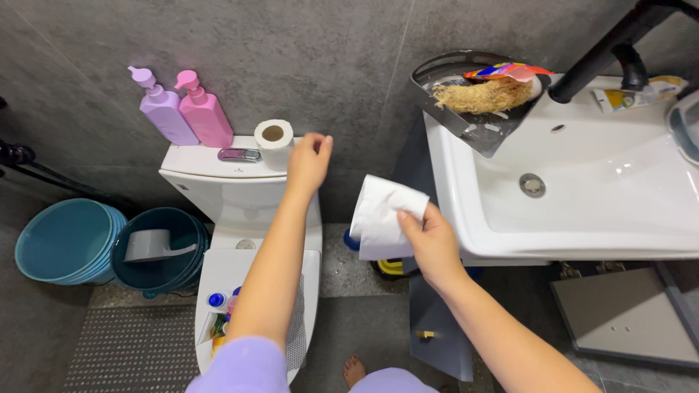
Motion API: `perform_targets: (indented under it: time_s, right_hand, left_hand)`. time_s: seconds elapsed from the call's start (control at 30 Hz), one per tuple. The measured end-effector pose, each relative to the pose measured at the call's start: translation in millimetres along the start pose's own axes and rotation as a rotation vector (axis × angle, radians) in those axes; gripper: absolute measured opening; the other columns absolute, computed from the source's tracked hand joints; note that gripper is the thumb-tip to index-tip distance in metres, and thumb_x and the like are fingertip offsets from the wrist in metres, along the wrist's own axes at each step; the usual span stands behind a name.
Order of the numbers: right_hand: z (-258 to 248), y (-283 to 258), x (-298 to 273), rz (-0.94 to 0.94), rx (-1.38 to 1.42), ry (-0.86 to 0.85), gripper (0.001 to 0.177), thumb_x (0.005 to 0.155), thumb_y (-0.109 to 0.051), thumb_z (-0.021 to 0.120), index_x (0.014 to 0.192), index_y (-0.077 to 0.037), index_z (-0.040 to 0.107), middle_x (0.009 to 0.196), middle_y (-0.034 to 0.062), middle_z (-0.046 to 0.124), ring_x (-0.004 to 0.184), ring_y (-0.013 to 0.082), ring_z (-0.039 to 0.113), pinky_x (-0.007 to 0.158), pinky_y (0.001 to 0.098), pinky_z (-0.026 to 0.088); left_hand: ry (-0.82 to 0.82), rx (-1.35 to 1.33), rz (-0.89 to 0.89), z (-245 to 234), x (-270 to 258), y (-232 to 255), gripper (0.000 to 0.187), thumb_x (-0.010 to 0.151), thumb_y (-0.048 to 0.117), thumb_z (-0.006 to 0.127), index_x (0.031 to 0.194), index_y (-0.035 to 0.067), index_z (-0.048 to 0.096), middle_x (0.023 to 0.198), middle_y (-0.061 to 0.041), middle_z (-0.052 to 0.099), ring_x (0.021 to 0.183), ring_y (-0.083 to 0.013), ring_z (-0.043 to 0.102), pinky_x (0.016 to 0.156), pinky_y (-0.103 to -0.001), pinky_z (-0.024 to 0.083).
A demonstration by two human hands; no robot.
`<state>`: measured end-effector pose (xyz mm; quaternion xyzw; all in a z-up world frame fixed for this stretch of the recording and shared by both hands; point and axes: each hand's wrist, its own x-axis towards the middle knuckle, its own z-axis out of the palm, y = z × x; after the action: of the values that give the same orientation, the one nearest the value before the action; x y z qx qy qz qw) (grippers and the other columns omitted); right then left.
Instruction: The person removes several cleaning products and a scrubber from the cabinet under the sink and places them on the toilet lid. They then tear off a paper towel, wet it, and wipe the interior surfaces and door edges of the cabinet.
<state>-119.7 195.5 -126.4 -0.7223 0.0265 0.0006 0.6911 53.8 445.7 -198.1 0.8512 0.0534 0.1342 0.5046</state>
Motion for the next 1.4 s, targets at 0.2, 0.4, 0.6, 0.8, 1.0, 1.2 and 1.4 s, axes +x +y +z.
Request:
perform_targets:
  time_s: [0.2,0.4,0.6,0.8,1.0,1.2,1.4]
  right_hand:
    - [-28,-36,-18,-0.276,-0.125,-0.036,0.032,0.093,-0.005,0.079,0.125,-0.004,0.075,0.119,0.0047,0.078,0.11,0.0125,0.072,0.097,0.0299,0.058]
    - [-41,-56,-50,-0.355,-0.294,-0.399,0.03,0.088,-0.008,0.085,0.117,-0.002,0.079,0.116,0.0063,0.079,0.109,0.0149,0.074,0.094,0.0314,0.057]
    - [-53,-52,-52,0.026,-0.323,-0.13,0.032,0.094,-0.025,0.08,0.116,-0.002,0.079,0.102,0.0065,0.082,0.093,0.0121,0.072,0.083,0.0308,0.058]
    - [-93,-39,-41,-0.411,-0.447,0.085,0.084,0.09,-0.025,0.086,0.157,0.0,0.042,0.135,0.0171,0.058,0.11,0.0202,0.066,0.082,0.0324,0.064]
    - [-157,-64,-13,-0.081,-0.171,0.21,0.073,0.102,-0.029,0.068,0.166,-0.016,0.035,0.113,0.0187,0.079,0.099,0.02,0.074,0.087,0.0339,0.058]
    - [-248,-70,30,-0.367,-0.499,0.412,0.024,0.104,-0.025,0.073,0.122,-0.011,0.079,0.112,0.0059,0.083,0.1,0.0184,0.078,0.09,0.0327,0.058]
    - [-321,-65,75,0.0,-0.425,0.34,0.022,0.101,-0.028,0.072,0.114,-0.011,0.079,0.093,0.0075,0.079,0.075,0.0223,0.07,0.07,0.0357,0.056]
  left_hand:
    - [-1.013,-0.74,-0.482,-35,-125,48,0.11,0.097,0.088,0.013,0.108,-0.001,0.076,0.09,-0.017,0.079,0.076,-0.024,0.077,0.07,-0.036,0.062]
    - [-0.765,-1.555,-0.525,-24,-189,95,0.084,0.113,0.067,0.03,0.161,0.001,0.045,0.154,-0.017,0.056,0.143,-0.032,0.057,0.119,-0.048,0.046]
    - [-0.795,-1.537,-0.442,-16,-206,114,0.079,0.108,0.061,0.043,0.158,0.0,0.046,0.153,-0.017,0.06,0.141,-0.0325,0.059,0.118,-0.049,0.047]
    - [-0.562,-1.01,-0.156,22,-212,174,0.065,0.103,0.025,0.067,0.16,0.008,0.042,0.146,-0.012,0.063,0.133,-0.0206,0.062,0.112,-0.039,0.05]
    - [-0.441,-1.11,-0.195,94,-206,242,0.05,0.111,0.022,0.062,0.155,-0.001,0.056,0.141,-0.015,0.069,0.127,-0.0231,0.066,0.108,-0.039,0.053]
    - [-0.525,-0.877,0.248,171,-206,292,0.065,0.099,-0.004,0.057,0.162,0.011,0.051,0.161,-0.01,0.054,0.146,-0.0161,0.052,0.118,-0.03,0.041]
    - [-0.672,-1.196,-0.272,267,-178,308,0.068,0.092,-0.007,0.047,0.158,0.008,0.055,0.142,-0.016,0.064,0.118,-0.0212,0.068,0.096,-0.033,0.057]
